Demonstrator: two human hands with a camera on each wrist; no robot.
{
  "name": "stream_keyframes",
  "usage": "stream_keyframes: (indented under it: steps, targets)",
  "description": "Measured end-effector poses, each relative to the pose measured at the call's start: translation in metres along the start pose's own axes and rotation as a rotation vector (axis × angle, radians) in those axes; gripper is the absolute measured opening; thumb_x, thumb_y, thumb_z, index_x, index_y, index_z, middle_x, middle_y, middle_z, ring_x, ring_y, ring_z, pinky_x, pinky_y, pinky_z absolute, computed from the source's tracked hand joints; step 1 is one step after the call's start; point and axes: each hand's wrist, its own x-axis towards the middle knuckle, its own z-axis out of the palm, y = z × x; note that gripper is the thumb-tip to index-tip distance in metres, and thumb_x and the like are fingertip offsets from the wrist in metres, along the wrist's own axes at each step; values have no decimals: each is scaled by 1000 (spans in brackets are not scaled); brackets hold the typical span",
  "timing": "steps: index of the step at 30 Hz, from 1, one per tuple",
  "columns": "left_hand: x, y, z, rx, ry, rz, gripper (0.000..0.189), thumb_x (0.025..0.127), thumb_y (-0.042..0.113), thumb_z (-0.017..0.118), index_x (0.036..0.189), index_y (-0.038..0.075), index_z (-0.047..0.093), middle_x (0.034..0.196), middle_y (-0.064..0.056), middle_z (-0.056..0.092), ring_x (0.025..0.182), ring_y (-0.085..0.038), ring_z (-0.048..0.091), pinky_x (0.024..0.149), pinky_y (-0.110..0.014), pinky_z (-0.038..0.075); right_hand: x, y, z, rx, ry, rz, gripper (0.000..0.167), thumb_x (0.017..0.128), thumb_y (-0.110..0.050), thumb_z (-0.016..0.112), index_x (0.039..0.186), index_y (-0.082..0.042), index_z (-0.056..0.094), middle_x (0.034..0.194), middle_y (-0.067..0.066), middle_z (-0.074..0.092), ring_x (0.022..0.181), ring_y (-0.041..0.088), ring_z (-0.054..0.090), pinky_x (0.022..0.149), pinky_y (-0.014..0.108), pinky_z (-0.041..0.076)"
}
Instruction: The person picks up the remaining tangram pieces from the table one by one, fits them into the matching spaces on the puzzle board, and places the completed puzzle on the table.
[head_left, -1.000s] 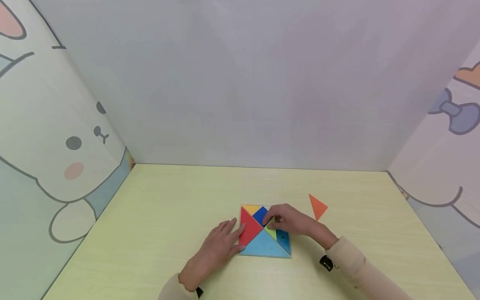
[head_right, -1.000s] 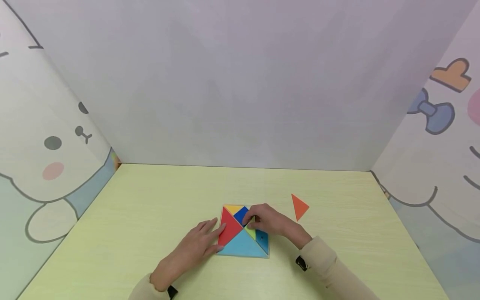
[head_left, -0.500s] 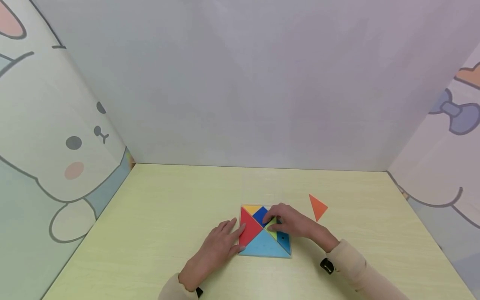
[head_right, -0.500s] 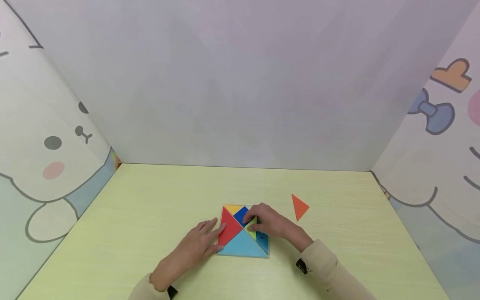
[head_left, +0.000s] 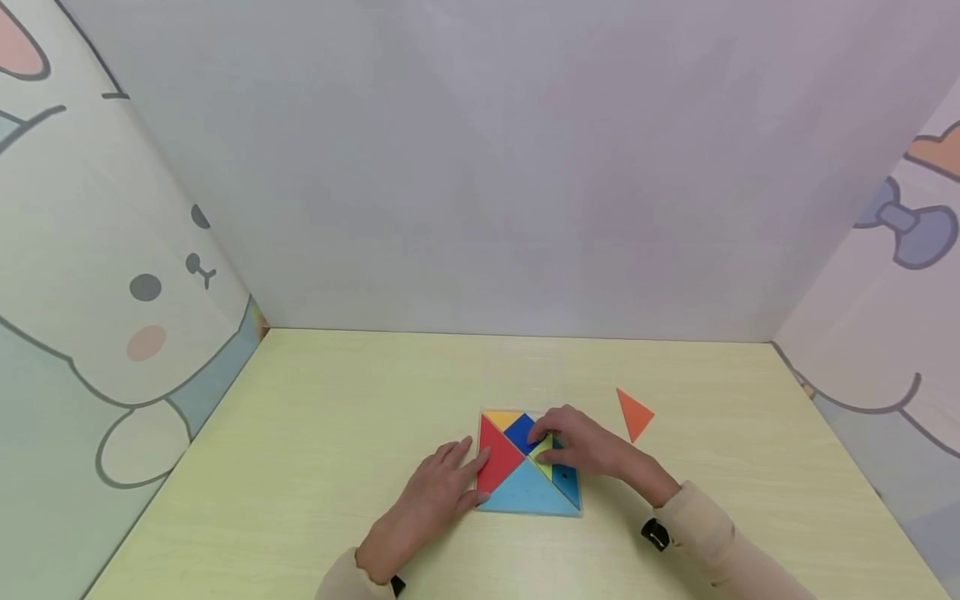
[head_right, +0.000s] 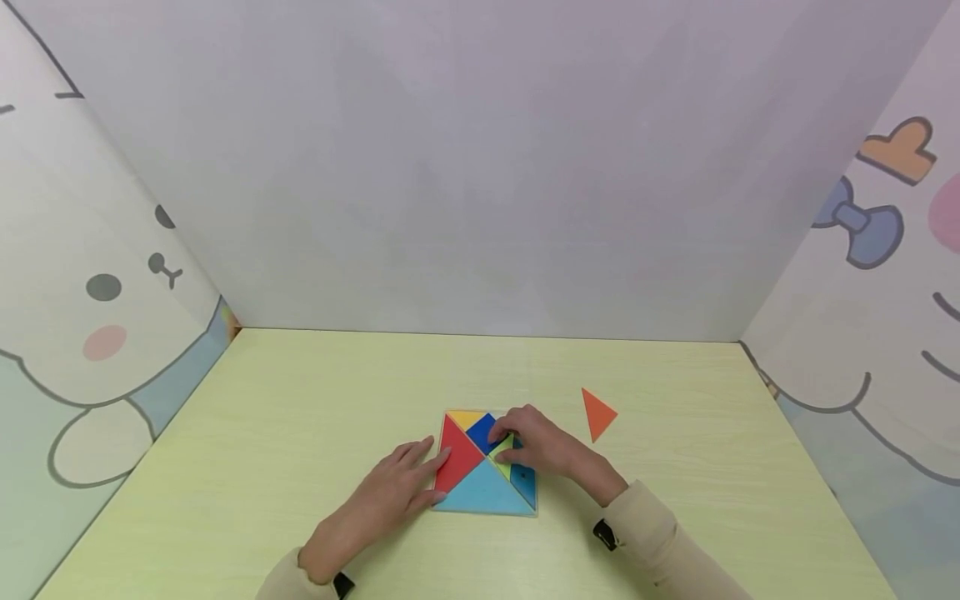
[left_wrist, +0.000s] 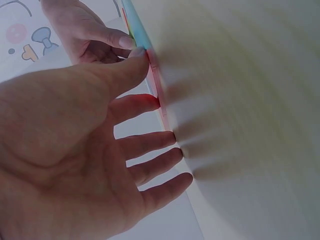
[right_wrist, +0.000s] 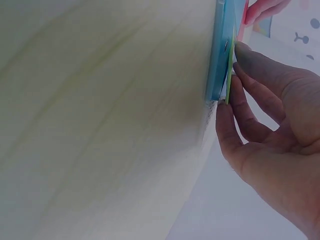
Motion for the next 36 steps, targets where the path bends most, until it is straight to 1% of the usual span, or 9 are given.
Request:
stream_keyframes:
  steps: [6, 9, 18, 24, 32, 36]
  targets:
    - [1, 1, 0, -5, -15, -14, 62, 98, 39, 69, 151, 13, 53, 152, -17, 49, 135, -34, 48, 104, -51, 49, -2, -1, -1, -11, -2, -13, 24, 93, -18, 79, 115, -11, 73, 112, -1, 68, 110, 22, 58, 90, 33, 54]
    - [1, 0, 0, -10, -8, -9, 61, 98, 39, 70, 151, 13, 53, 152, -17, 49, 134, -34, 48, 104, -51, 49, -3, -2, -2, -19, -6, -14, 24, 93, -18, 78, 115, -11, 73, 113, -1, 68, 110, 22, 58, 90, 33, 54]
    - [-1, -1, 1, -10, -6, -5, 61, 98, 38, 69, 151, 13, 53, 152, -17, 49, 134, -34, 48, 104, -50, 49, -6, -6, -1, -29, -8, -22, 22, 95, -12, 74, 117, -9, 71, 116, 1, 66, 114, 25, 57, 92, 36, 54]
    - [-1, 0, 0, -12, -4, -4, 62, 97, 37, 71, 151, 12, 53, 151, -17, 49, 134, -34, 49, 103, -51, 50, -7, -7, 0, -41, -2, -12, 23, 94, -13, 75, 117, -9, 71, 117, 2, 65, 114, 26, 57, 90, 35, 55]
    - [0, 0, 0, -6, -5, -7, 62, 97, 38, 71, 151, 13, 53, 152, -17, 49, 134, -34, 49, 103, -51, 50, -8, -6, 1, -20, -2, -14, 23, 94, -15, 76, 116, -10, 72, 117, 1, 64, 112, 25, 57, 89, 35, 56]
    - [0, 0, 1, 0, -11, -13, 63, 97, 39, 71, 152, 14, 52, 152, -16, 49, 135, -34, 48, 104, -50, 49, -9, -7, 0, -17, 20, -16, 26, 93, -14, 77, 117, -8, 71, 117, 4, 64, 111, 26, 59, 89, 34, 57]
